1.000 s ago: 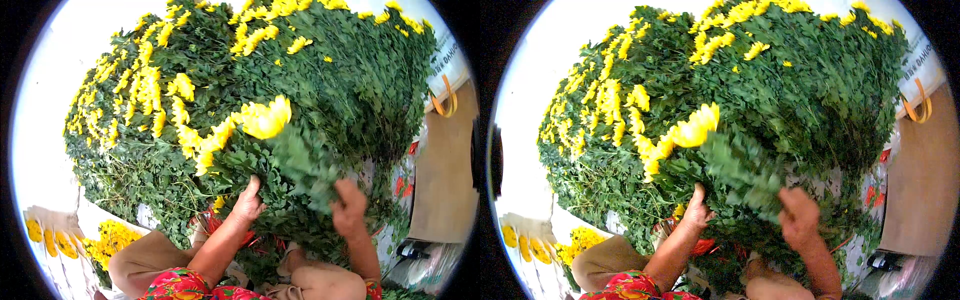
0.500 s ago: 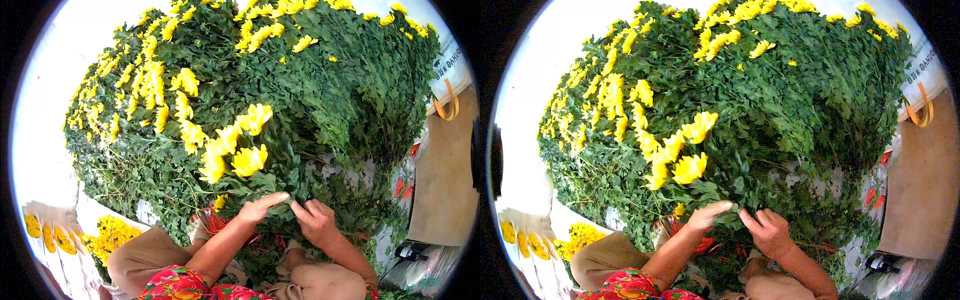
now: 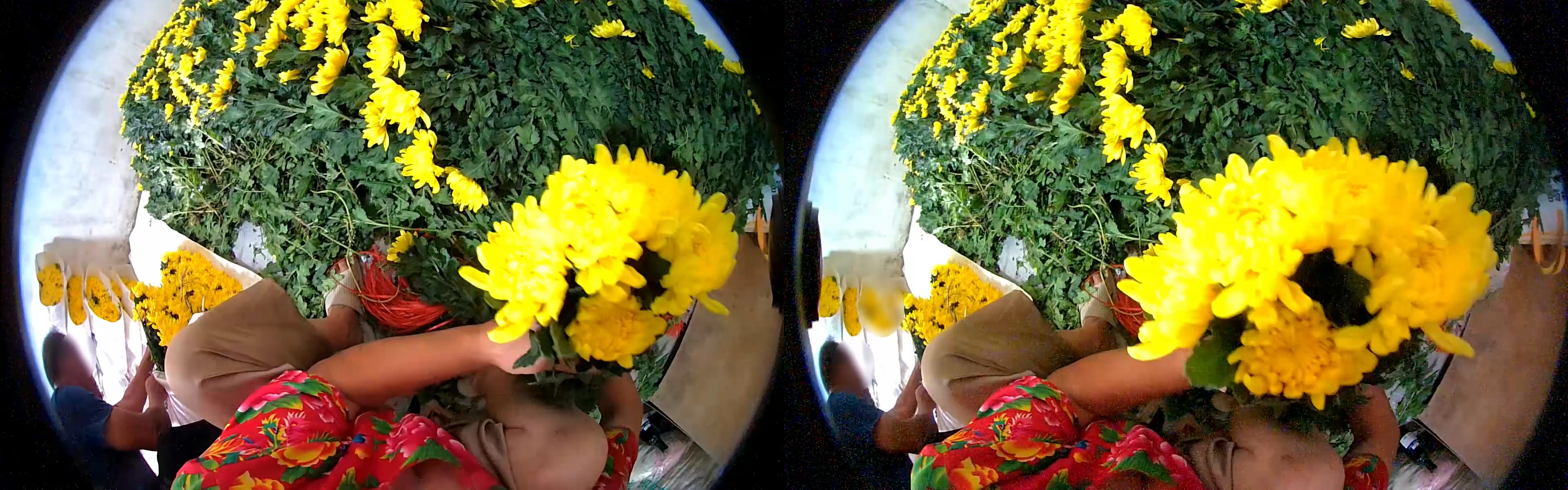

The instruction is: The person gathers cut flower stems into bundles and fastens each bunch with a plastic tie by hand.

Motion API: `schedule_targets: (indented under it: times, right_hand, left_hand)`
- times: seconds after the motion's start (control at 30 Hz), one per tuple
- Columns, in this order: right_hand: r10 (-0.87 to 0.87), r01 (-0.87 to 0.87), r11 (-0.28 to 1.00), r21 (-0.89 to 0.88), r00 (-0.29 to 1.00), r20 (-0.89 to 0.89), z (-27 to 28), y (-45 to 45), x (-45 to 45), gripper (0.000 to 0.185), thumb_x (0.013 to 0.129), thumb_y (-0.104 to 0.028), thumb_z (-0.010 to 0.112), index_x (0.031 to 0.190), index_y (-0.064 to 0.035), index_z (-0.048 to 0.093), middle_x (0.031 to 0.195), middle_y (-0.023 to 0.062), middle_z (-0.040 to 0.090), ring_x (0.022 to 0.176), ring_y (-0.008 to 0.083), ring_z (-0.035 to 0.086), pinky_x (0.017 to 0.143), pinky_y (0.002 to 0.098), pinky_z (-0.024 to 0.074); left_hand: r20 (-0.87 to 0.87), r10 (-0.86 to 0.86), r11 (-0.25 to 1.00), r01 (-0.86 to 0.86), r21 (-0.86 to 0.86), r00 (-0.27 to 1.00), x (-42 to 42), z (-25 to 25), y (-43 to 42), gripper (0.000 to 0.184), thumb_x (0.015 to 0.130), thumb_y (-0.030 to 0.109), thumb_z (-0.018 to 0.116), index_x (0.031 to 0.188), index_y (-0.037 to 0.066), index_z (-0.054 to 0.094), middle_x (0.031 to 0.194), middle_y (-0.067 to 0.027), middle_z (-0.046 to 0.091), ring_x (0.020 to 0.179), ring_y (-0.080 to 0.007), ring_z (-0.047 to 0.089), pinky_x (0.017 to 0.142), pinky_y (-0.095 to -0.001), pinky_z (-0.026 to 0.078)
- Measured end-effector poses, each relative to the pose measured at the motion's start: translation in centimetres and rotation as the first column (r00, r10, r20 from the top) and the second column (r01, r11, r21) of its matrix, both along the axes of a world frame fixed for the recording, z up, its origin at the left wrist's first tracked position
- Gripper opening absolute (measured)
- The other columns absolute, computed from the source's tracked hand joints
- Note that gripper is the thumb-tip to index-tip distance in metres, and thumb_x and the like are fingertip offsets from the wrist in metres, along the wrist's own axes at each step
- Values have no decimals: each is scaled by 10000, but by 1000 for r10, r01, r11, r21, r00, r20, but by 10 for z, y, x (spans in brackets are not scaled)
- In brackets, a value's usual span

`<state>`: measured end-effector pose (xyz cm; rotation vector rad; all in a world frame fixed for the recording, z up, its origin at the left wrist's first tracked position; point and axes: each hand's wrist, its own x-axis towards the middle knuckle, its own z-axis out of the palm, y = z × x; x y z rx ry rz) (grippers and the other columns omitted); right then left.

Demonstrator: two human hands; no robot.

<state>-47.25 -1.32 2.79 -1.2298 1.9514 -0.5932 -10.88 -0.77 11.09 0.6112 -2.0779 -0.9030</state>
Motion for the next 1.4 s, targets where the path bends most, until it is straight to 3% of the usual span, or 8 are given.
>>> schedule_targets:
  times: [0.13,0.23,0.73,0.93,1.0,1.17,1.23,1.4]
  right_hand:
    - [6,-6,1000,25,1000,16,-1,2,0,439,842,-178,621,1251,-36,555,1032,109,578,863,199,558,775,350,457]
    - [7,-8,999,34,1000,16,3,3,1,469,842,-184,617,1275,-29,528,1077,118,562,898,208,554,803,354,456]
    - [48,-48,999,2,997,64,35,-1,8,628,842,-217,598,1394,4,395,1302,160,482,1077,250,537,946,375,452]
    - [193,-115,931,-347,960,201,99,-44,31,667,851,-191,589,1431,38,351,1387,183,453,1165,274,526,1008,390,443]
    - [-110,28,853,-521,986,-129,126,-62,27,529,850,-74,672,1333,35,484,1281,154,567,1144,257,554,985,361,430]
    - [-259,123,589,-798,965,-42,231,-99,10,482,874,-35,631,1322,68,485,1382,225,484,1242,290,488,1055,362,359]
    - [-434,-544,301,-784,654,-620,255,-104,-9,477,850,51,512,1325,12,517,1225,176,607,1114,301,570,957,406,453]
    - [-196,-757,329,-565,531,-825,289,-104,36,465,775,56,476,1187,-85,639,1000,166,640,893,345,611,787,424,495]
  left_hand:
    - [172,31,999,-23,-46,985,15,9,-2,512,894,248,488,1405,215,459,1471,-101,414,1354,-323,363,1142,-452,231]
    - [3,-114,812,92,577,993,30,35,-14,502,974,400,407,1392,131,476,1439,-128,454,1345,-309,390,1143,-407,260]
    - [-786,-147,564,704,432,600,-14,25,1,672,971,479,365,1515,123,194,1562,-104,250,1386,-277,338,1140,-490,259]
    - [-501,-110,563,469,681,859,34,-25,14,482,960,295,469,1378,55,466,1471,-140,371,1302,-250,413,1091,-398,321]
    - [-488,36,617,365,697,872,41,-2,6,400,974,260,505,1269,-5,564,1302,-145,542,1149,-246,549,1007,-367,411]
    - [-370,229,509,214,834,900,59,19,8,308,975,158,487,1110,-74,638,1080,-166,681,1003,-254,656,946,-368,483]
    - [-343,427,261,249,933,837,63,37,4,328,937,164,512,1114,-84,632,1093,-185,677,1016,-280,657,938,-403,497]
    - [-512,501,189,489,852,698,68,49,-6,344,934,191,559,1164,-62,602,1115,-191,662,1042,-270,648,905,-391,520]
